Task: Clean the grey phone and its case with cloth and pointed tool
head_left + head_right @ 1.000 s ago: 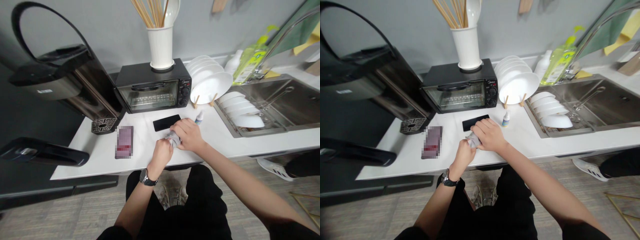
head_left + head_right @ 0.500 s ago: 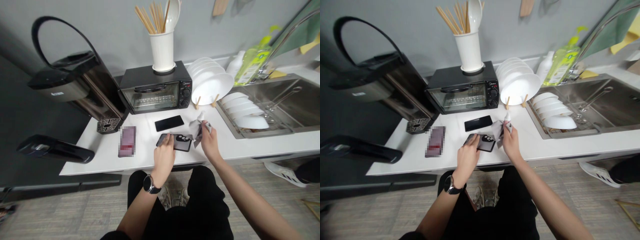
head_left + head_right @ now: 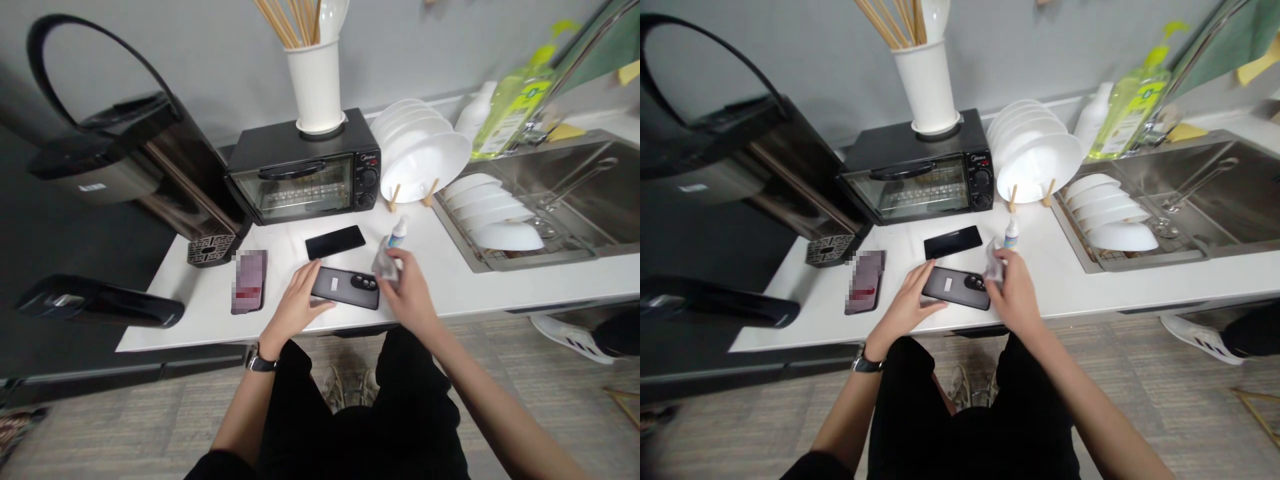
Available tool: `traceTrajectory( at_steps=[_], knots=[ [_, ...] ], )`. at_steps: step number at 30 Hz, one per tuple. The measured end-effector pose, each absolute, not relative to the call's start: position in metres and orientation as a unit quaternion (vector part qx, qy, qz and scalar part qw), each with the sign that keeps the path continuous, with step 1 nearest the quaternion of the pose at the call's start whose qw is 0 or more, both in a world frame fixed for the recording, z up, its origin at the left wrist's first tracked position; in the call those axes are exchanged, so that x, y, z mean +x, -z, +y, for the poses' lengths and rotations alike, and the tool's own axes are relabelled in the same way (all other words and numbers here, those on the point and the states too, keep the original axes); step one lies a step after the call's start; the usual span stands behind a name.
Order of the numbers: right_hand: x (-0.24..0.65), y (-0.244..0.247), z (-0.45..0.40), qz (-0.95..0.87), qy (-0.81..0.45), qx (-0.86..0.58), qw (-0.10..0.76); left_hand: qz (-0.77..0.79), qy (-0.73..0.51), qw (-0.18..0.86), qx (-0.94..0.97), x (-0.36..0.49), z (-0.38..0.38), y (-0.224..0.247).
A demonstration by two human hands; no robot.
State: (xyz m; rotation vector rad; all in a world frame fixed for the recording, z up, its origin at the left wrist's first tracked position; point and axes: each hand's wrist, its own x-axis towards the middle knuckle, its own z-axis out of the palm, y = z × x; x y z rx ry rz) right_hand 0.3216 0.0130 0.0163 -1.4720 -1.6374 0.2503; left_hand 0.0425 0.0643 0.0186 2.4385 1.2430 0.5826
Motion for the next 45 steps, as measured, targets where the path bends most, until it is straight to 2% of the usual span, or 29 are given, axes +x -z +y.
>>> traceTrajectory(
  at_steps=[3, 6, 10, 16, 20, 25, 32, 40, 45],
  knots=[
    [0.299, 0.003, -0.001, -0.771, -0.067, -0.563, 0.29, 0.427, -0.195, 0.197, 0.861, 0.043, 0.062, -0.01],
    [0.293, 0.018, -0.008, -0.758, -0.032, -0.604, 0.246, 0.434, -0.206, 0.221, 0.849, 0.045, 0.057, -0.009],
    [0.272, 0.015, 0.0, -0.744, 0.001, -0.62, 0.248, 0.442, -0.225, 0.22, 0.84, 0.047, 0.055, -0.008],
    [0.205, -0.003, 0.0, -0.816, -0.086, -0.504, 0.268, 0.469, -0.232, 0.198, 0.829, 0.045, 0.053, -0.001],
    [0.209, 0.0, -0.017, -0.835, -0.092, -0.476, 0.258, 0.47, -0.239, 0.191, 0.828, 0.044, 0.051, -0.002],
    [0.261, 0.017, -0.04, -0.828, -0.034, -0.517, 0.213, 0.472, -0.245, 0.198, 0.823, 0.046, 0.052, -0.004],
    [0.298, 0.025, -0.033, -0.771, 0.026, -0.59, 0.238, 0.468, -0.232, 0.2, 0.829, 0.045, 0.053, -0.005],
    [0.265, 0.021, 0.007, -0.714, 0.034, -0.646, 0.268, 0.469, -0.238, 0.226, 0.82, 0.044, 0.053, -0.003],
    [0.21, 0.008, 0.016, -0.763, -0.049, -0.588, 0.262, 0.48, -0.244, 0.221, 0.813, 0.044, 0.05, 0.0]
  ],
)
